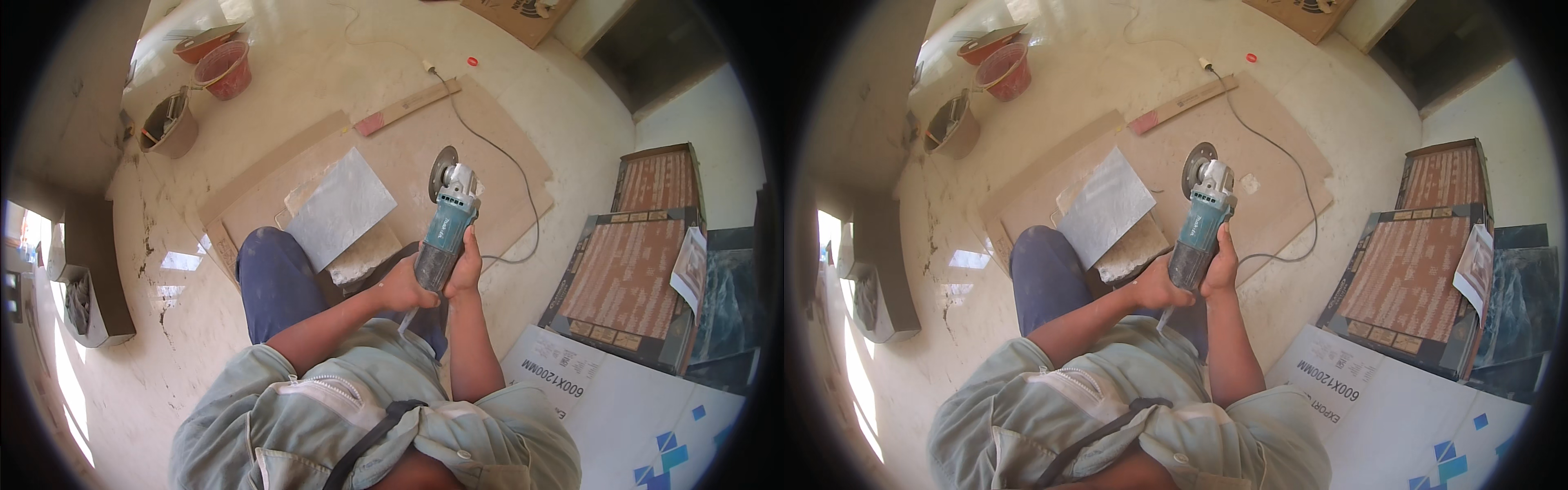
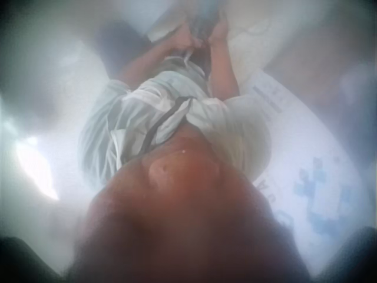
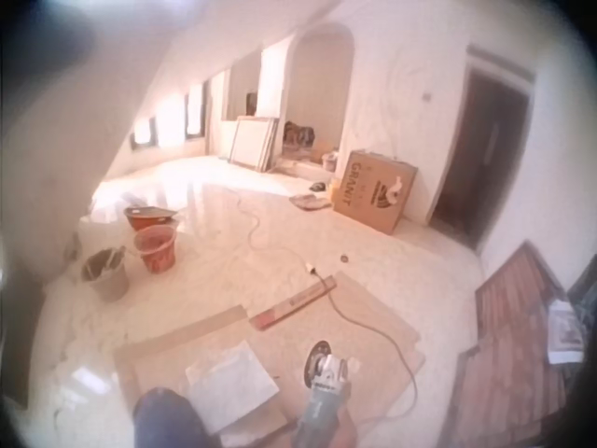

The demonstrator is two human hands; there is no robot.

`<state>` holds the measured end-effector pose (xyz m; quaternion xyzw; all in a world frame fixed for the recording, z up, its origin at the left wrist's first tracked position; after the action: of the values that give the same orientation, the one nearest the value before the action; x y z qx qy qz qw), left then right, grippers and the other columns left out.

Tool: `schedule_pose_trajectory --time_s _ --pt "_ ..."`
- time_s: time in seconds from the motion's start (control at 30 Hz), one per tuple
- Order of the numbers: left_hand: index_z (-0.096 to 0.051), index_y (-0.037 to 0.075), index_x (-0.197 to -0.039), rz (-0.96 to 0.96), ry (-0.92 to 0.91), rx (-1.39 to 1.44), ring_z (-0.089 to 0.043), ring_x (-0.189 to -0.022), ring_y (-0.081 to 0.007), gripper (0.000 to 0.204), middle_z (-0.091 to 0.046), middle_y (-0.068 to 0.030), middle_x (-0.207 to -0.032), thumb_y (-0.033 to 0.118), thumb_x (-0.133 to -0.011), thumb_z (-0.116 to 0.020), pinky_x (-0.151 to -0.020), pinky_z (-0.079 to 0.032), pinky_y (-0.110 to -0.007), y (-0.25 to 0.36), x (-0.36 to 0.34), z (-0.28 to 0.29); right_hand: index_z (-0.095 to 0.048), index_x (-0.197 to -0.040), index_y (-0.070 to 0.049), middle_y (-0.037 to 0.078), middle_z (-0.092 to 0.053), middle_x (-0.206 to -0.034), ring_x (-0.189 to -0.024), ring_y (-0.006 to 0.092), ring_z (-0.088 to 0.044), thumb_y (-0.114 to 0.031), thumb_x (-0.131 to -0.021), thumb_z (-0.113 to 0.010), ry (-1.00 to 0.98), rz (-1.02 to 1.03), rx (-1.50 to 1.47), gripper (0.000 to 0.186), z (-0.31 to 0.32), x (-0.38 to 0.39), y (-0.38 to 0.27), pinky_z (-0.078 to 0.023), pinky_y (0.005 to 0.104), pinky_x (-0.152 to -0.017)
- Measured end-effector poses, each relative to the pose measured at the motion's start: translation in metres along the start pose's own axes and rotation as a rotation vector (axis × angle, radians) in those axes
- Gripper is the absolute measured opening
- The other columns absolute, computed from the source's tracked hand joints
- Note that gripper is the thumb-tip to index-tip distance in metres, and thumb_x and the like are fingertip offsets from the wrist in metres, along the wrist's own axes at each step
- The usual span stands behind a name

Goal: The person cuts a tile with an angle grinder and then fits it onto a curved masonry structure using mortar and a trowel.

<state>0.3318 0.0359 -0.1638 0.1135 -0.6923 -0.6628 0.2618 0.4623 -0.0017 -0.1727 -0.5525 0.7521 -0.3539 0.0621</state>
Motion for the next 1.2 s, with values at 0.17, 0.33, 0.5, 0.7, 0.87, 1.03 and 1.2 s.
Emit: schedule_pose_trajectory --time_s 0.17,0.33,0.5,0.7,0.87,1.03,1.2 --pt "-0.057 0.002 -0.126 0.077 0.000 -0.093 -0.066 -0.101 -0.0234 0.073 -0.067 -0.0127 -0.112 0.021 -0.062 -0.086 -0.093 -0.052 -0.037 0.009 -0.001 -0.001 -0.060 -0.119 -0.004 0.014 -0.070 -0.093 -0.078 0.0268 -0.071 -0.053 -0.102 -0.049 0.064 0.037 0.007 0.053 0.002 -0.007 0.003 -0.060 0.0406 -0.072" --pt "-0.058 0.003 -0.125 0.093 0.003 -0.121 -0.066 -0.100 -0.0238 0.071 -0.068 -0.0123 -0.111 0.022 -0.063 -0.086 -0.092 -0.052 -0.037 0.008 0.002 0.003 -0.062 -0.120 -0.005 0.009 -0.070 -0.100 -0.085 0.0206 -0.069 -0.046 -0.103 -0.052 -0.002 -0.014 -0.033 0.045 -0.005 -0.006 0.003 -0.057 0.0361 -0.079" --pt "-0.059 0.003 -0.124 0.060 -0.031 -0.021 -0.067 -0.100 -0.0230 0.069 -0.068 -0.0123 -0.111 0.023 -0.063 -0.086 -0.092 -0.053 -0.037 -0.002 0.003 0.003 -0.062 -0.117 -0.005 0.010 -0.070 -0.096 -0.080 0.0223 -0.069 -0.047 -0.103 -0.053 0.071 -0.007 -0.005 0.046 0.003 -0.002 0.007 -0.058 0.0375 -0.075" --pt "-0.060 0.002 -0.121 0.071 -0.004 -0.148 -0.067 -0.098 -0.0212 0.066 -0.069 -0.0106 -0.108 0.022 -0.064 -0.086 -0.091 -0.053 -0.036 0.014 0.001 0.001 -0.063 -0.115 -0.004 0.009 -0.070 -0.095 -0.081 0.0200 -0.069 -0.045 -0.103 -0.053 0.032 0.043 -0.019 0.044 0.001 -0.002 0.002 -0.057 0.0349 -0.075" --pt "-0.060 0.003 -0.120 0.071 -0.003 -0.089 -0.068 -0.095 -0.0204 0.065 -0.070 -0.0091 -0.104 0.020 -0.064 -0.086 -0.090 -0.054 -0.036 0.006 -0.001 0.001 -0.064 -0.113 -0.004 0.007 -0.069 -0.094 -0.080 0.0168 -0.067 -0.045 -0.104 -0.052 0.058 0.046 0.033 0.044 -0.002 -0.008 0.000 -0.056 0.0329 -0.073" --pt "-0.059 0.002 -0.122 0.087 0.052 0.000 -0.067 -0.096 -0.0192 0.067 -0.069 -0.0093 -0.106 0.019 -0.064 -0.086 -0.091 -0.053 -0.036 -0.005 0.002 -0.007 -0.062 -0.116 -0.004 0.009 -0.069 -0.094 -0.078 0.0208 -0.070 -0.048 -0.105 -0.051 0.139 0.004 0.230 0.046 0.003 -0.004 -0.001 -0.060 0.0353 -0.075" --pt "-0.052 -0.002 -0.127 0.069 0.175 -0.056 -0.068 -0.100 -0.0256 0.074 -0.068 -0.0151 -0.111 0.021 -0.065 -0.085 -0.091 -0.053 -0.038 0.003 0.006 -0.009 -0.060 -0.109 -0.001 0.008 -0.067 -0.092 -0.076 0.0199 -0.068 -0.027 -0.091 -0.075 0.241 0.426 0.807 0.035 -0.011 0.010 -0.003 -0.057 0.0331 -0.071"
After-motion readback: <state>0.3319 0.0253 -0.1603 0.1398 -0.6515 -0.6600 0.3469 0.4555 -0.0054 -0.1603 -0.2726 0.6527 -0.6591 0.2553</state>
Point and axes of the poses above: each hand's wrist, its own x-axis away from the middle knuckle, its own z-axis out of the back of the hand, y = z × x, the point moved 3 cm from there along -x, towards the middle knuckle
